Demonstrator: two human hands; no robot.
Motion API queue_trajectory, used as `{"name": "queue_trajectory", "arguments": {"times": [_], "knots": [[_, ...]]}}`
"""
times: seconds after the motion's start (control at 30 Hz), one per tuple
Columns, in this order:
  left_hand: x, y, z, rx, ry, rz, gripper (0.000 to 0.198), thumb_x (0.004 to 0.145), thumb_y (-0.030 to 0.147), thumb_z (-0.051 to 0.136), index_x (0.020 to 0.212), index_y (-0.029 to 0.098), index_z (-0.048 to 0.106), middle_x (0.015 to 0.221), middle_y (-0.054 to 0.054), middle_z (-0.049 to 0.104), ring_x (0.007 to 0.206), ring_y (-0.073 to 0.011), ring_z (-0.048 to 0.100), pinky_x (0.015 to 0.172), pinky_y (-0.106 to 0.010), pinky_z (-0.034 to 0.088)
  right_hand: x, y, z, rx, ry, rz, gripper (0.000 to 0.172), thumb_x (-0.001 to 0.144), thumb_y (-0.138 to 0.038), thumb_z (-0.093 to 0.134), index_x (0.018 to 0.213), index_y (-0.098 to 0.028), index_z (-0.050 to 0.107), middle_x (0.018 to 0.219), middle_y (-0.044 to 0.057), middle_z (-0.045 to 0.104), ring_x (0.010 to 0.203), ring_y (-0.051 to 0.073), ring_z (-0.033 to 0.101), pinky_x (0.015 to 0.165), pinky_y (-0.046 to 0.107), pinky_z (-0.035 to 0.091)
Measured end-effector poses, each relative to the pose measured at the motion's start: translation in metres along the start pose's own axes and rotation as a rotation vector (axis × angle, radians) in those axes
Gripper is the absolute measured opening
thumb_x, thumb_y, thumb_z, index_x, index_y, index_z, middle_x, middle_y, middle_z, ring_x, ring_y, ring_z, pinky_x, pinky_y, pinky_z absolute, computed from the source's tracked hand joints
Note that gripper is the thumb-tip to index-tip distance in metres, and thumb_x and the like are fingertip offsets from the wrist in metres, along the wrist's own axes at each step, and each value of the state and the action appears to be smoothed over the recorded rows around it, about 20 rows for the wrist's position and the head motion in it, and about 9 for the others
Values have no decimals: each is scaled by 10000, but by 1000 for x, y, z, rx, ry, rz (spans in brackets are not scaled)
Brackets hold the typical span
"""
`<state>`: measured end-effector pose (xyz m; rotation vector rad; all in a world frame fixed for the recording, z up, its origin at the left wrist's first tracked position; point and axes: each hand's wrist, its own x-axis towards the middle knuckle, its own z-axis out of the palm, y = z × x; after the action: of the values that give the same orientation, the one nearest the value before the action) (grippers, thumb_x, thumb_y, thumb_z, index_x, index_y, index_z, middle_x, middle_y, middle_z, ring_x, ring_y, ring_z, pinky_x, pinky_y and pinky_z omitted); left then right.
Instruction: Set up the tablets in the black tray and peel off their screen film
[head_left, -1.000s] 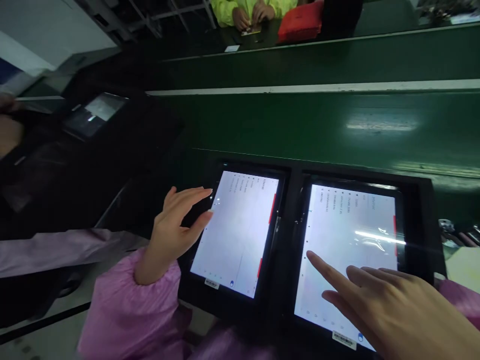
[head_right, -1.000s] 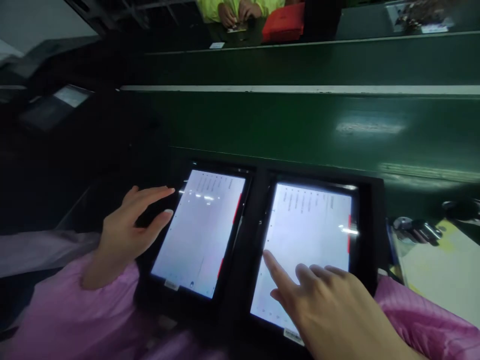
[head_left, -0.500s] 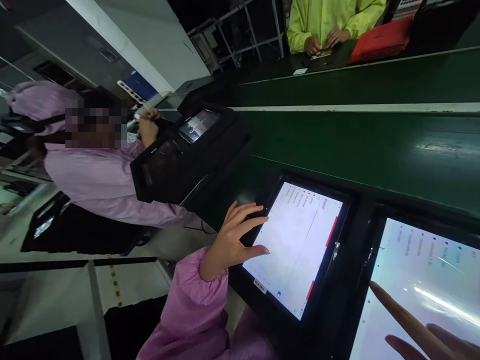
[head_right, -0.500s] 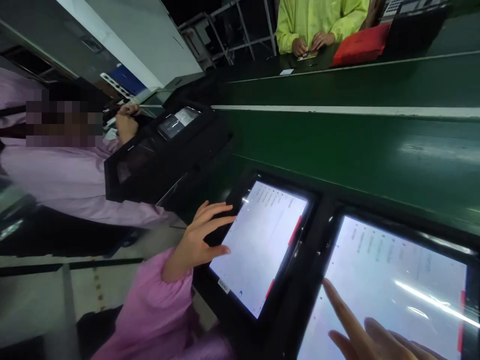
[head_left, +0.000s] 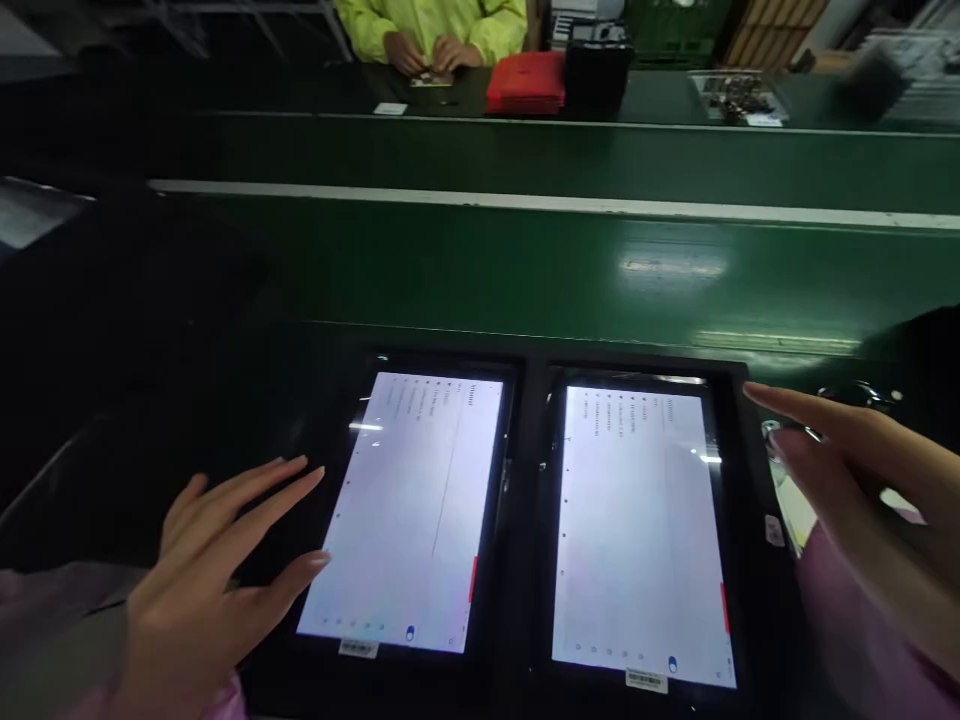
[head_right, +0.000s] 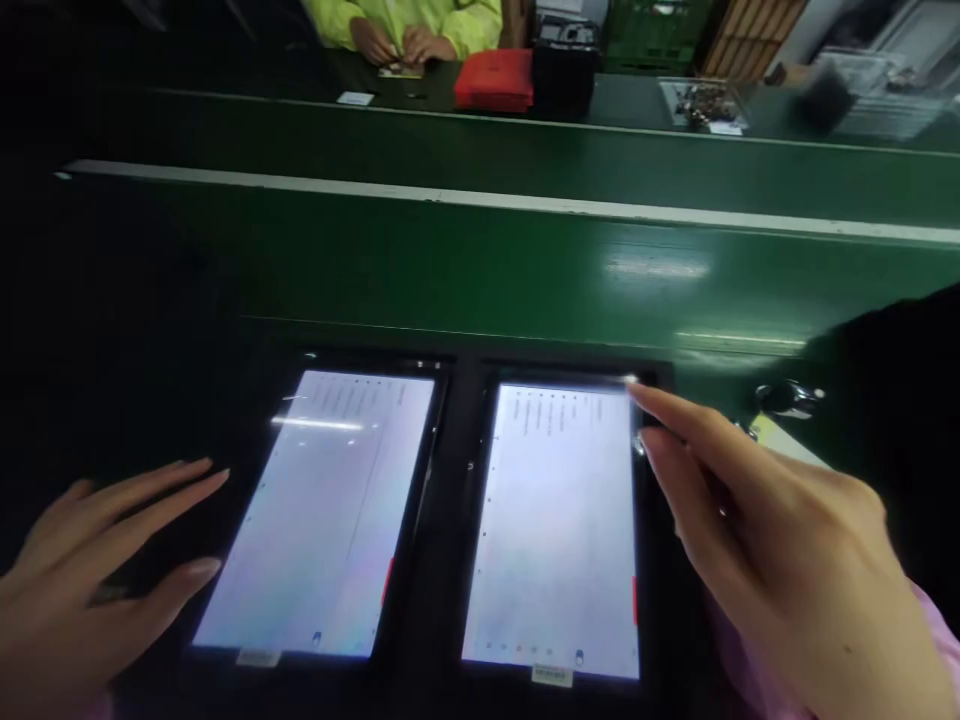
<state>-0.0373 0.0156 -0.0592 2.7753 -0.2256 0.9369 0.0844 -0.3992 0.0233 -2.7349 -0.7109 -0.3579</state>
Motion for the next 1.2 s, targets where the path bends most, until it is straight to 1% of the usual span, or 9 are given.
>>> {"name": "queue_trajectory", "arguments": {"times": [0.13, 0.27, 0.4, 0.53, 0.73, 0.83, 0.97, 1.07, 1.2], "knots": [[7, 5, -3, -32, -56, -29, 486, 986, 446, 600, 1453, 546, 511, 1102, 8, 744, 951, -314, 726, 1033, -609, 535, 17, -11, 3, 126, -15, -97, 325, 1125, -353, 414, 1236, -185, 669, 459, -103, 445, 304, 74, 389, 383, 189, 377], [7, 1, -4, 2, -45, 34, 468, 1002, 443, 591, 1461, 510, 526, 1082, -13, 750, 940, -299, 742, 1008, -585, 570, 21, -10, 6, 92, -51, -209, 393, 1140, -299, 344, 1209, -81, 664, 673, -19, 685, 440, 93, 584, 391, 198, 417], [3, -4, -2, 12, -35, 74, 466, 1019, 454, 575, 1481, 473, 521, 1085, -35, 750, 954, -290, 749, 1034, -569, 565, 19, -5, 5, 82, -46, -194, 403, 1140, -320, 322, 1266, -137, 659, 917, 30, 748, 571, 116, 662, 460, 231, 498], [4, -4, 0, 24, -19, 131, 470, 1028, 435, 571, 1495, 438, 519, 1073, -46, 758, 932, -283, 758, 1018, -534, 572, 17, 2, 5, 56, 31, -123, 374, 1137, -372, 358, 1303, -191, 641, 949, 30, 712, 549, 98, 612, 477, 248, 469], [5, -4, -2, 23, -94, 76, 520, 1020, 346, 584, 1516, 460, 478, 1146, -28, 757, 987, -280, 756, 1062, -524, 535, 11, 11, 8, 41, 87, -122, 294, 1115, -337, 445, 1372, -324, 586, 1071, -7, 711, 739, 118, 686, 575, 222, 500], [2, -7, -2, 29, -92, 82, 488, 1029, 348, 576, 1506, 415, 501, 1153, -41, 753, 1009, -264, 750, 1090, -500, 516, 12, 12, 14, 17, 55, -171, 302, 1123, -361, 415, 1369, -319, 587, 1051, -6, 705, 708, 104, 671, 584, 208, 508], [-1, -10, -1, 22, -106, 56, 415, 1035, 360, 553, 1450, 366, 551, 1159, -51, 749, 1023, -255, 742, 1111, -481, 496, 18, 5, 21, 42, 19, -292, 398, 1141, -354, 314, 1282, -173, 639, 871, 29, 652, 546, 86, 615, 461, 189, 478], [-1, -11, -2, 28, -125, 48, 391, 1027, 366, 556, 1416, 342, 574, 1180, -59, 744, 1039, -262, 735, 1134, -480, 475, 20, 0, 28, 22, -12, -382, 477, 1139, -290, 241, 1203, -107, 677, 782, 35, 624, 481, 93, 598, 403, 202, 465], [-3, -12, 0, 48, -175, 45, 412, 1028, 391, 532, 1436, 339, 555, 1231, -64, 730, 1089, -277, 718, 1176, -502, 425, 19, 2, 40, -83, -25, -495, 458, 1093, -144, 245, 1201, -74, 684, 811, 70, 706, 519, 137, 650, 389, 226, 483]]}}
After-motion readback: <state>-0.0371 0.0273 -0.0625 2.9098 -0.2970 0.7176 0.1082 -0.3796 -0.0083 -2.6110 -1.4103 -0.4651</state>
